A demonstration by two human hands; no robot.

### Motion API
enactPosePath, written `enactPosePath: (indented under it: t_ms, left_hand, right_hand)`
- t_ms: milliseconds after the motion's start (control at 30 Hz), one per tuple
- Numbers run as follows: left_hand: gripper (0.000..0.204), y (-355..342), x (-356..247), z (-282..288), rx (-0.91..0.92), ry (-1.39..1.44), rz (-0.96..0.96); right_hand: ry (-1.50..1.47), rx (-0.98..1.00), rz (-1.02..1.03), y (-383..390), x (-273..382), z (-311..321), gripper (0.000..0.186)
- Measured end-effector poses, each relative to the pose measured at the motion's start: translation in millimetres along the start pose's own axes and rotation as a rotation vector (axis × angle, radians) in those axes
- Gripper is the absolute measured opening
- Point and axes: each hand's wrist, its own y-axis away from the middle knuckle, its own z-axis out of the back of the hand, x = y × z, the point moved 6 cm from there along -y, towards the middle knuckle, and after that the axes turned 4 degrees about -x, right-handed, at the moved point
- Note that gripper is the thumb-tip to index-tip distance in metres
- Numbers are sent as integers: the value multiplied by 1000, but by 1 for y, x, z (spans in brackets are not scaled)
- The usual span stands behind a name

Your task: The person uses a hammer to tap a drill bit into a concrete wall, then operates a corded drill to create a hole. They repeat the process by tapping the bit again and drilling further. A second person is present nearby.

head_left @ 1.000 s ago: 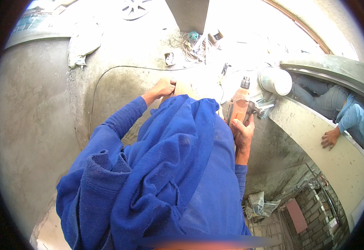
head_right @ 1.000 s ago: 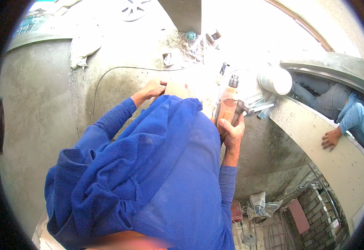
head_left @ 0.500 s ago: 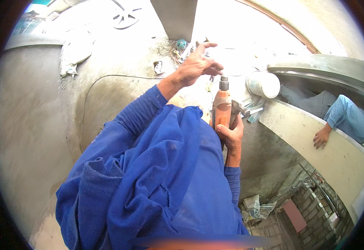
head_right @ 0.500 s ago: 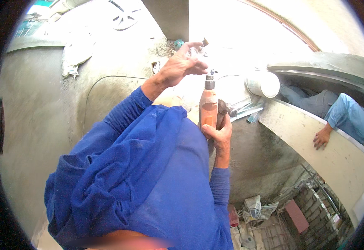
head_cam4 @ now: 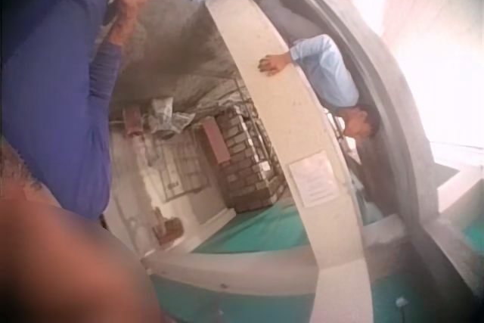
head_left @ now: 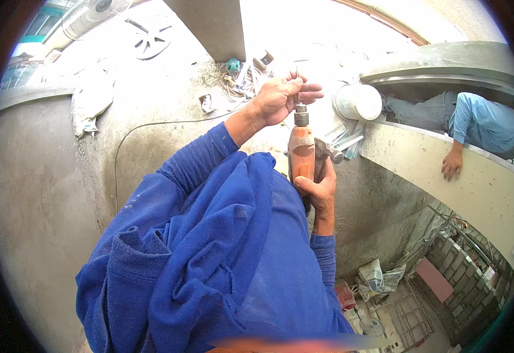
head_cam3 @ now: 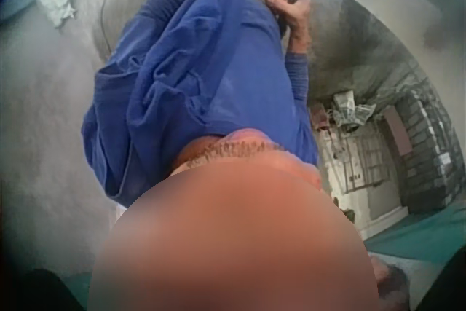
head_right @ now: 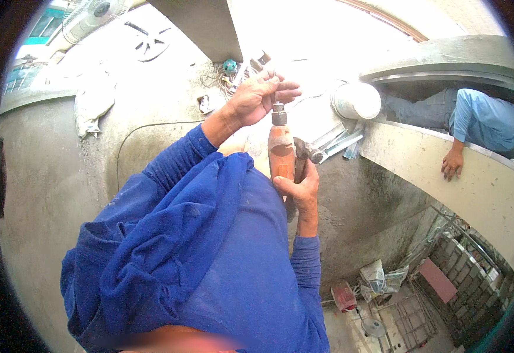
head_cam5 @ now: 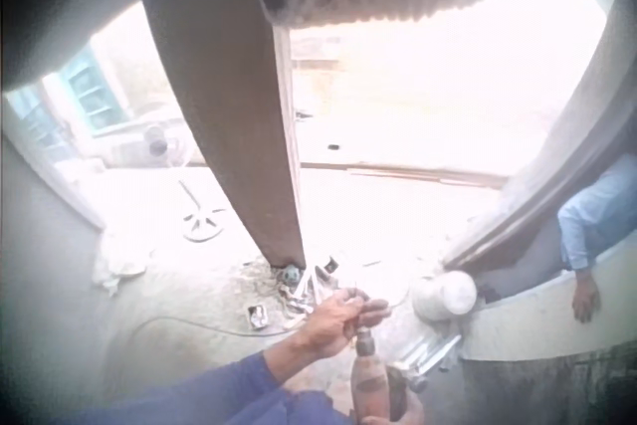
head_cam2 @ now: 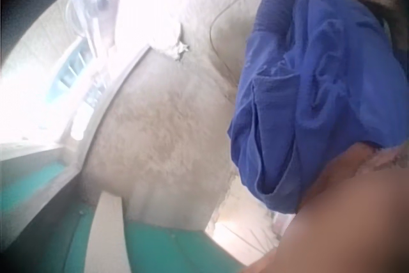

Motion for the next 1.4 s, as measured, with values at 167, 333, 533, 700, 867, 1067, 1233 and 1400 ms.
enactPosePath:
  t_ms: [167, 333, 533, 700, 867, 1067, 1233, 1400]
  left_hand:
    - [12, -5, 0, -2, 5, 14, -12]
    - [11, -4, 2, -5, -16, -28, -27]
    - [11, -1, 0, -6, -17, -49, -25]
    - [14, 8, 11, -6, 0, -177, 18]
    - [33, 17, 15, -1, 19, -200, 169]
    - [47, 36, 24, -28, -18, -489, 92]
    - [37, 25, 13, -41, -231, -468, 190]
    - [22, 22, -12, -86, 95, -410, 98]
  right_hand:
    - [-84, 17, 12, -1, -1, -3, 92]
    - [-53, 16, 24, 0, 4, -3, 91]
    - [-81, 13, 8, 0, 1, -4, 91]
    - [-33, -33, -37, -1, -5, -1, 90]
    - [-133, -13, 3, -4, -5, -6, 92]
    - [-71, -12, 110, -14, 1, -10, 84]
    - [-235, -38, 234, -28, 6, -16, 68]
    - [-515, -42, 255, -40, 16, -12, 37]
